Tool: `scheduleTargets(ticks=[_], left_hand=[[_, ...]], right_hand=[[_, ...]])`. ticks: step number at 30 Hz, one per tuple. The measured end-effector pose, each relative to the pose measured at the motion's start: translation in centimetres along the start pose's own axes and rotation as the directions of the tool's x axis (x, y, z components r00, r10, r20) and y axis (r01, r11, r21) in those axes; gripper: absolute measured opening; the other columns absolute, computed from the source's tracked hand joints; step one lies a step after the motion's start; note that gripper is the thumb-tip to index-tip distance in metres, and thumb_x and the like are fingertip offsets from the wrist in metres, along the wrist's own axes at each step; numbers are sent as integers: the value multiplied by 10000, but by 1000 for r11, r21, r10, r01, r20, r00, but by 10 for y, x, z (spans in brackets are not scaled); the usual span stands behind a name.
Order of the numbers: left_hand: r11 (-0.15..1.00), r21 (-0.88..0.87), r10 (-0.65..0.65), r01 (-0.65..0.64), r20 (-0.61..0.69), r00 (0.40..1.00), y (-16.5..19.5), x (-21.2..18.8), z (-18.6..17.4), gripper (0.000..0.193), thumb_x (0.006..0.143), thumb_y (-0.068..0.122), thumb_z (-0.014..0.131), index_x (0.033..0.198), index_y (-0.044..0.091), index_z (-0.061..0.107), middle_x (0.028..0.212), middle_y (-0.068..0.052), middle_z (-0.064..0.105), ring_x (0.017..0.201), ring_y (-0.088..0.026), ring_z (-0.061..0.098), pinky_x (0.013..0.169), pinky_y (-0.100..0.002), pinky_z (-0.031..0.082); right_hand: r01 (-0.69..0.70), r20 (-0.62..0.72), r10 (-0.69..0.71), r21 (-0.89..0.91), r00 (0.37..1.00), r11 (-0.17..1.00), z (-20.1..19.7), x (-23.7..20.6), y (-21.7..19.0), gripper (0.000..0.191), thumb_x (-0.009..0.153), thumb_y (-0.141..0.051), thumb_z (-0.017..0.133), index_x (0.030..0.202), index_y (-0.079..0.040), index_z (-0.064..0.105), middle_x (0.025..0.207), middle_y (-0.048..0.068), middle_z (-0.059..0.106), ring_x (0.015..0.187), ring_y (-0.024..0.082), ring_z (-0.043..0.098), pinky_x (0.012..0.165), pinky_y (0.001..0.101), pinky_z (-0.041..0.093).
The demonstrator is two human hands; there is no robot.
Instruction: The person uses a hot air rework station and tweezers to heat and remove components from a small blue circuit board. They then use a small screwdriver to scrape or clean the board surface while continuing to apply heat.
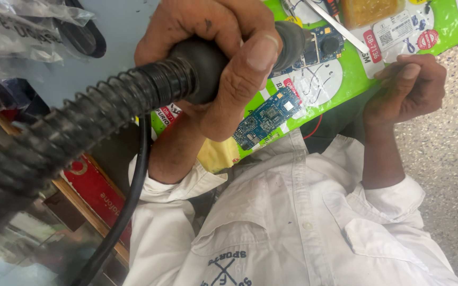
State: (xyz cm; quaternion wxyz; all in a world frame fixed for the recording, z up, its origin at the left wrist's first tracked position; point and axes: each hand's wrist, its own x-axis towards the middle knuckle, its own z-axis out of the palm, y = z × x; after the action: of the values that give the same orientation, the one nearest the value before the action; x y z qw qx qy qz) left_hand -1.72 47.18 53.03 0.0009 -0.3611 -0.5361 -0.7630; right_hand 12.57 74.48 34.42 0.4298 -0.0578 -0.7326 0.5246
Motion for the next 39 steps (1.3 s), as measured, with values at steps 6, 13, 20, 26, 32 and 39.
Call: scheduleTargets(ticks=[6,13,20,26,32,39], left_hand=[[996,-91,-23,25,14,1000,-6,-1,3,173,1072,4,670,985,16,522,891,-122,665,673,-126,583,633,-260,531],[988,-148,-52,51,-6,999,-9,-2,5,197,1082,7,656,946,25,515,835,-119,636,648,-122,573,609,-259,520],[993,-115,10,-10,4,1000,-14,2,6,230,1069,2,674,918,9,501,846,-117,624,634,-121,556,583,-266,491],[986,-159,-51,60,61,997,-8,0,-1,214,1105,2,604,918,3,502,771,-113,597,604,-142,574,574,-271,497],[975,-223,25,-20,19,1000,-19,-1,3,197,1075,-27,623,939,0,484,766,-111,548,577,-144,559,553,-281,494],[976,-212,53,-55,-16,998,-21,-3,3,175,1061,-36,623,938,2,504,742,-109,548,547,-152,564,524,-294,494]], right_hand=[[49,25,-48,-44,999,998,0,-1,3,285,1178,-242,545,1090,25,591,746,144,616,606,181,554,634,271,407],[90,34,-86,-114,996,989,1,1,1,285,1178,-241,544,1074,17,604,711,130,634,631,168,547,675,267,404],[-54,115,62,-75,991,996,0,12,-19,257,1184,-216,616,1130,34,643,802,111,687,678,122,645,621,220,438],[-124,297,235,-349,926,929,-2,33,-52,143,1093,-91,837,1151,-2,741,1102,82,680,721,101,592,617,197,441],[90,387,115,-474,915,876,11,41,-77,179,1002,-44,931,1098,-4,785,977,72,582,750,122,550,636,229,423],[-169,314,317,-419,895,892,7,36,-71,157,1058,-76,891,1051,-1,754,1040,33,567,784,79,570,648,207,444]])
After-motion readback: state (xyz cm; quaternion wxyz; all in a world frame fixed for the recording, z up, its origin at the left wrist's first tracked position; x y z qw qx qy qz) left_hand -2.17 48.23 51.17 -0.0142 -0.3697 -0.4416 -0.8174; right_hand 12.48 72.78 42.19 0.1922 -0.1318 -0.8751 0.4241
